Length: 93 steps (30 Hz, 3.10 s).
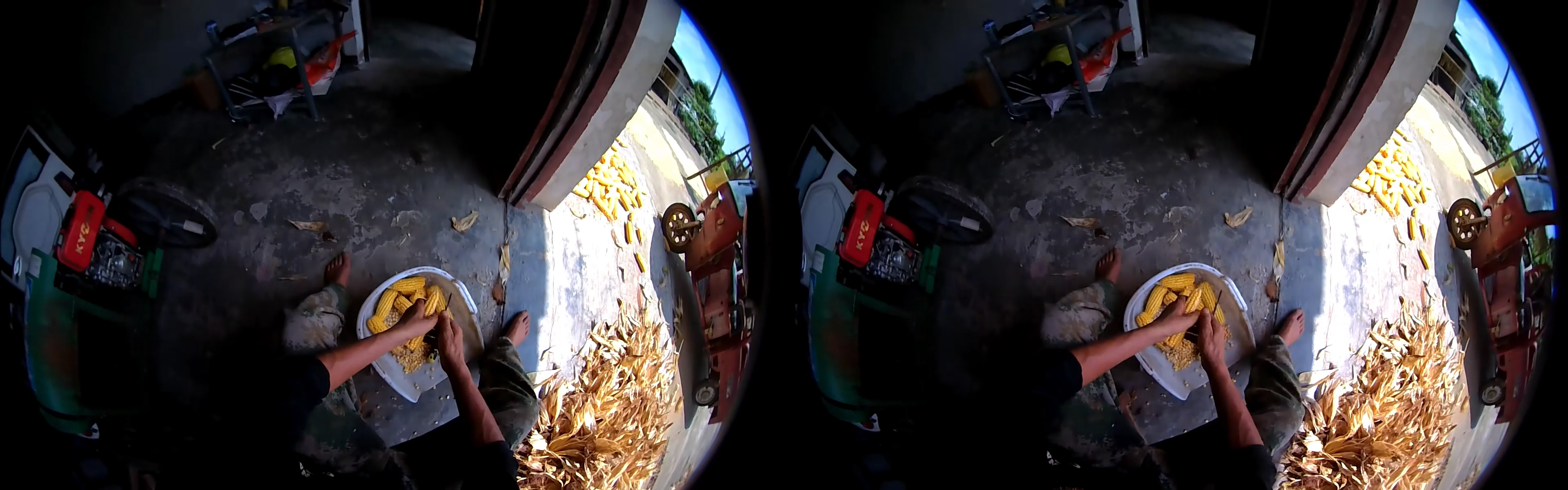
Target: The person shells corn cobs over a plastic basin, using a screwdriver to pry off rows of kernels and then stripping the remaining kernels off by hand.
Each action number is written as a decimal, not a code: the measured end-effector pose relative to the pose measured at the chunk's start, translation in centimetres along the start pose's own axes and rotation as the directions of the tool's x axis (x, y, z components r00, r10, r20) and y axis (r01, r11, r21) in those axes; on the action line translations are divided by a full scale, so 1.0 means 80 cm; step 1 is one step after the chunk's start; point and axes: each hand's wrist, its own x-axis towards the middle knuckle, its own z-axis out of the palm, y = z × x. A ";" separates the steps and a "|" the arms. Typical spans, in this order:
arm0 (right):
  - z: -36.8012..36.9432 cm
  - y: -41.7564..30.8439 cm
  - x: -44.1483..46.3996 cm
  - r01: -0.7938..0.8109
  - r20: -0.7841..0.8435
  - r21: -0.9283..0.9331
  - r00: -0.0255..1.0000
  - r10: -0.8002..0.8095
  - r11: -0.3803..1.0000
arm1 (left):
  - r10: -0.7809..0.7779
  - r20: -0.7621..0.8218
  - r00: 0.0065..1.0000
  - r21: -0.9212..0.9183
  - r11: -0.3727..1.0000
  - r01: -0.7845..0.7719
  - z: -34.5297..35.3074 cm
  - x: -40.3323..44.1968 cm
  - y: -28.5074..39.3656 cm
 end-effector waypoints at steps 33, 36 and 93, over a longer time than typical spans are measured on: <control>0.037 -0.038 -0.013 0.070 -0.091 -0.184 0.992 -0.088 0.980 | -0.073 0.087 0.994 -0.561 0.820 0.109 -0.029 0.002 0.029; 0.038 -0.025 -0.006 0.016 -0.064 -0.242 0.997 -0.032 0.970 | -0.083 0.096 0.992 -0.479 0.870 0.119 -0.028 -0.002 0.032; 0.051 -0.036 -0.019 -0.177 -0.020 -0.007 0.984 0.177 0.984 | -0.315 -0.005 0.949 -0.631 0.737 0.241 -0.042 -0.002 0.051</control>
